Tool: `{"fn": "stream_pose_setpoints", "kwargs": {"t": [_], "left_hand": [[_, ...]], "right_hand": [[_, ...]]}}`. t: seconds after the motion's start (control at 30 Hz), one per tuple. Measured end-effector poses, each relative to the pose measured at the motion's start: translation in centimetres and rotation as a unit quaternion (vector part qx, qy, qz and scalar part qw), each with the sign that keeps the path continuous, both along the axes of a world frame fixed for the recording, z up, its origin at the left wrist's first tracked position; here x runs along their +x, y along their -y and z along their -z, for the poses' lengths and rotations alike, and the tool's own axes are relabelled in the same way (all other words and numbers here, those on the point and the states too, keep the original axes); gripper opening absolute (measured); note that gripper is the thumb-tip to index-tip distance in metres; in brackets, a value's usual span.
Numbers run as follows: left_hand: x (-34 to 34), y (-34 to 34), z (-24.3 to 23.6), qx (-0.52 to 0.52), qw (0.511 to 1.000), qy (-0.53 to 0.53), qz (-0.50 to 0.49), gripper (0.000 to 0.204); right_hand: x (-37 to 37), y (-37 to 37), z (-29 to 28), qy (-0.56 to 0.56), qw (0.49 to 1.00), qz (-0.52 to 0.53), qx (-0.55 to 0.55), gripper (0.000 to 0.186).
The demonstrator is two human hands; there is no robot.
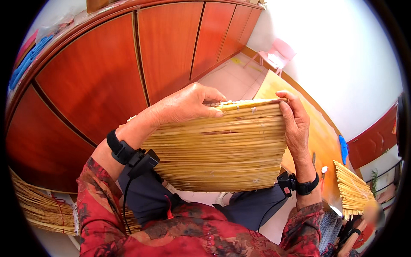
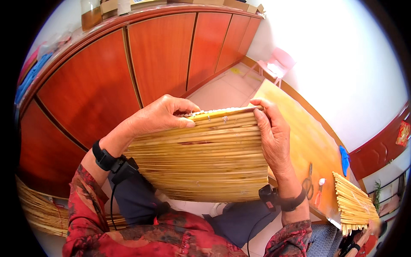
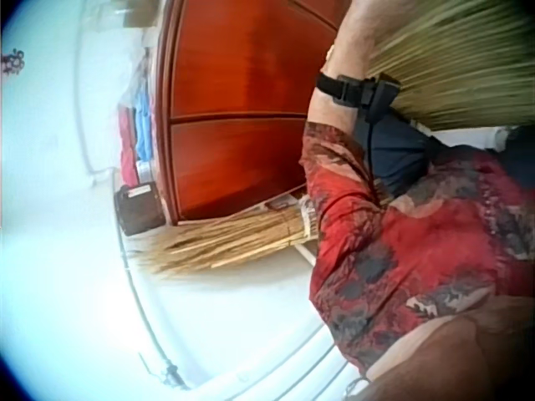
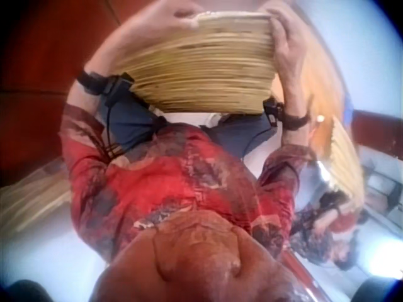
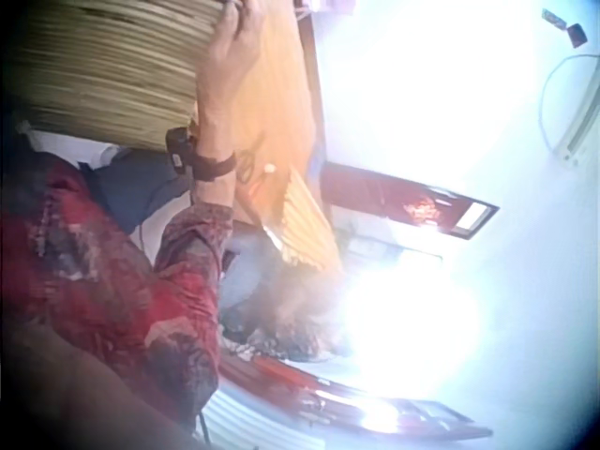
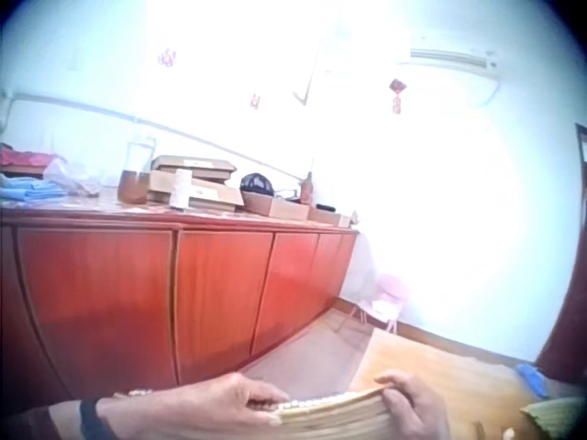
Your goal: The person weaves a straw mat by hand, threading white cord through rows of dried straw stalks and securing the edges.
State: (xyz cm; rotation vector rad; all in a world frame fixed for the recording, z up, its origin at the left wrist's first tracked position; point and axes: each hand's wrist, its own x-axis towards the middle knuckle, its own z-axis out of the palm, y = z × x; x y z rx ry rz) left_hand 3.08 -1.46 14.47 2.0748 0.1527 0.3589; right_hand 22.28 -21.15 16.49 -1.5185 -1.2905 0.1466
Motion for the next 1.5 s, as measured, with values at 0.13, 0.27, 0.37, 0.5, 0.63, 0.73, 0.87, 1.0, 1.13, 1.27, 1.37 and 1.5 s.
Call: {"fn": "stream_pose_setpoints", "kwargs": {"t": [0.13,0.27,0.37,0.5,0.63,0.73,0.87,1.0,1.13,1.27,1.37,1.5], "left_hand": [[-0.3,-0.8,0.9,0.035,0.999,-0.004,-0.01,0.032],[0.1,-1.1,1.6,0.019,1.0,-0.019,0.008,0.035],[0.2,-1.1,2.0,0.01,0.999,-0.034,0.007,0.035],[0.0,-0.8,2.0,-0.002,0.998,-0.061,-0.02,0.032],[-0.2,-0.9,2.2,-0.033,0.997,-0.065,-0.015,0.03],[-0.1,-1.0,2.7,-0.047,0.998,-0.045,-0.007,0.03],[-0.2,-0.9,2.8,-0.066,0.997,-0.027,0.003,0.031],[-0.3,-0.9,2.9,-0.07,0.997,-0.016,0.007,0.034],[-0.4,-0.8,3.0,-0.068,0.997,-0.02,-0.003,0.035],[-0.2,-0.9,3.4,-0.077,0.997,-0.013,-0.007,0.034],[0.1,-0.7,3.9,-0.096,0.995,-0.008,-0.013,0.03],[0.4,0.5,4.1,-0.084,0.995,-0.026,-0.038,0.026]], "right_hand": [[-0.2,-1.1,0.3,0.005,1.0,-0.01,-0.016,0.019],[0.1,-1.5,0.7,-0.015,1.0,-0.017,-0.017,0.019],[0.3,-1.5,1.1,0.008,1.0,-0.014,-0.021,0.019],[0.2,-1.9,1.4,0.015,1.0,-0.012,-0.016,0.02],[0.1,-2.0,1.1,0.032,0.999,-0.003,-0.032,0.021],[0.0,-2.0,1.1,0.031,0.999,-0.004,-0.037,0.022],[0.1,-2.2,1.3,0.035,0.999,-0.008,-0.021,0.023],[0.0,-2.3,1.3,0.014,1.0,-0.006,-0.02,0.024],[-0.1,-2.3,1.4,0.016,1.0,-0.001,-0.022,0.025],[0.2,-2.4,1.4,0.024,0.999,0.005,-0.034,0.026],[0.3,-2.3,1.5,0.053,0.997,0.038,-0.03,0.027],[-0.4,-2.1,0.2,0.439,0.878,0.17,0.092,0.027]]}}
